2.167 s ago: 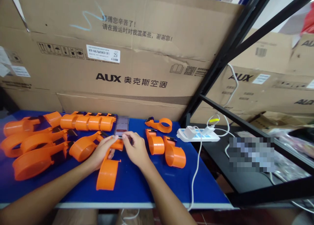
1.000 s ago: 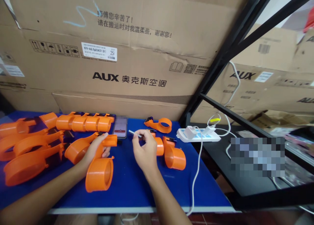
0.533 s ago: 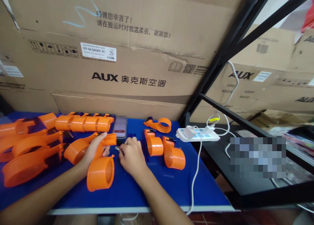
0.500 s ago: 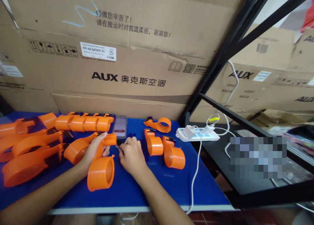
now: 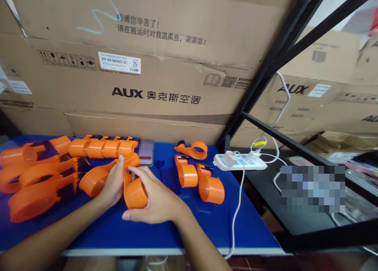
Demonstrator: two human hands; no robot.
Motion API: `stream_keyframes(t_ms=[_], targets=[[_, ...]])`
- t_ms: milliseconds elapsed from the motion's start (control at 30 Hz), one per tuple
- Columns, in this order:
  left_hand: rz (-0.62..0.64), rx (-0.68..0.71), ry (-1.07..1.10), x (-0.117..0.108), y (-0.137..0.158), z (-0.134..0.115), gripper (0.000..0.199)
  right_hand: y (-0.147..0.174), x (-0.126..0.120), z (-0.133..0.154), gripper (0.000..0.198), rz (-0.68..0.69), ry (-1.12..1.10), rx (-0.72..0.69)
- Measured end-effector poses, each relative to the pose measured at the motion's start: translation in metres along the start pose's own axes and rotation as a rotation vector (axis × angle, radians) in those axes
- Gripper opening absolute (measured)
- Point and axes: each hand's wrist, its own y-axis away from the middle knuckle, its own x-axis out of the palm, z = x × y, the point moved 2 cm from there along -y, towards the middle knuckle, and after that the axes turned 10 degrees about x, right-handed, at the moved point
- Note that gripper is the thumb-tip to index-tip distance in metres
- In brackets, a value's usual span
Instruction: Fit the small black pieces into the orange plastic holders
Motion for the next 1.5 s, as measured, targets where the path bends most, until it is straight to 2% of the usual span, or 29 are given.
stream_keyframes(t_ms=[33, 100, 167, 233, 300, 367, 533, 700, 767, 833, 933, 967, 1033, 1133, 1233, 1300, 1367, 1500], targets=[[-0.037, -0.006, 0.025, 0.001, 0.000, -0.002, 0.056, 0.000, 0.001, 0.000, 0.100, 0.013, 0.017, 0.000], [-0.091, -0.021, 0.090, 0.003, 0.000, -0.005, 0.058, -0.001, 0.003, -0.001, 0.097, 0.003, 0.038, -0.010], [-0.053, -0.029, 0.164, 0.007, 0.001, -0.008, 0.063, -0.003, 0.002, -0.004, 0.090, -0.045, 0.044, -0.026], [0.040, -0.009, 0.224, 0.011, 0.003, -0.009, 0.063, -0.004, 0.000, -0.006, 0.085, -0.123, 0.037, -0.034], [0.147, 0.010, 0.213, 0.011, 0.004, -0.008, 0.056, -0.004, -0.002, -0.009, 0.085, -0.191, 0.023, -0.015], [0.213, 0.006, 0.165, 0.009, 0.005, -0.005, 0.057, -0.003, -0.002, -0.012, 0.085, -0.229, 0.024, 0.031], [0.146, -0.013, 0.167, -0.001, -0.003, 0.002, 0.068, -0.001, 0.001, -0.018, 0.073, -0.370, 0.143, 0.118], [0.192, -0.004, 0.076, -0.002, -0.004, 0.004, 0.071, -0.002, -0.004, -0.021, 0.054, -0.480, 0.108, 0.155], [0.216, 0.050, -0.032, 0.000, 0.002, -0.001, 0.067, -0.002, -0.008, -0.022, 0.045, -0.561, 0.065, 0.163], [0.292, 0.197, -0.233, 0.002, 0.009, -0.013, 0.059, -0.001, -0.014, -0.024, 0.040, -0.659, 0.020, 0.171], [0.489, 0.602, -0.759, 0.000, 0.020, -0.044, 0.048, 0.002, -0.020, -0.025, 0.039, -0.758, -0.033, 0.180], [0.507, 0.754, -0.952, -0.004, 0.023, -0.056, 0.046, 0.002, -0.021, -0.025, 0.039, -0.769, -0.040, 0.184], [0.417, 0.946, -1.290, -0.020, 0.024, -0.077, 0.046, 0.002, -0.021, -0.023, 0.040, -0.748, -0.043, 0.187], [0.271, 0.937, -1.685, -0.051, 0.019, -0.093, 0.050, -0.001, -0.016, -0.019, 0.039, -0.638, -0.048, 0.180], [0.303, 0.841, -1.858, -0.072, 0.017, -0.090, 0.046, -0.005, -0.008, -0.015, 0.038, -0.479, -0.067, 0.174], [0.334, 0.791, -1.883, -0.077, 0.020, -0.085, 0.040, -0.007, -0.004, -0.014, 0.037, -0.413, -0.081, 0.174], [0.325, 0.757, -1.860, -0.077, 0.026, -0.086, 0.037, -0.007, -0.004, -0.014, 0.036, -0.401, -0.090, 0.184], [0.191, 0.750, -1.719, -0.072, 0.043, -0.111, 0.039, -0.006, -0.005, -0.015, 0.034, -0.407, -0.084, 0.221]])
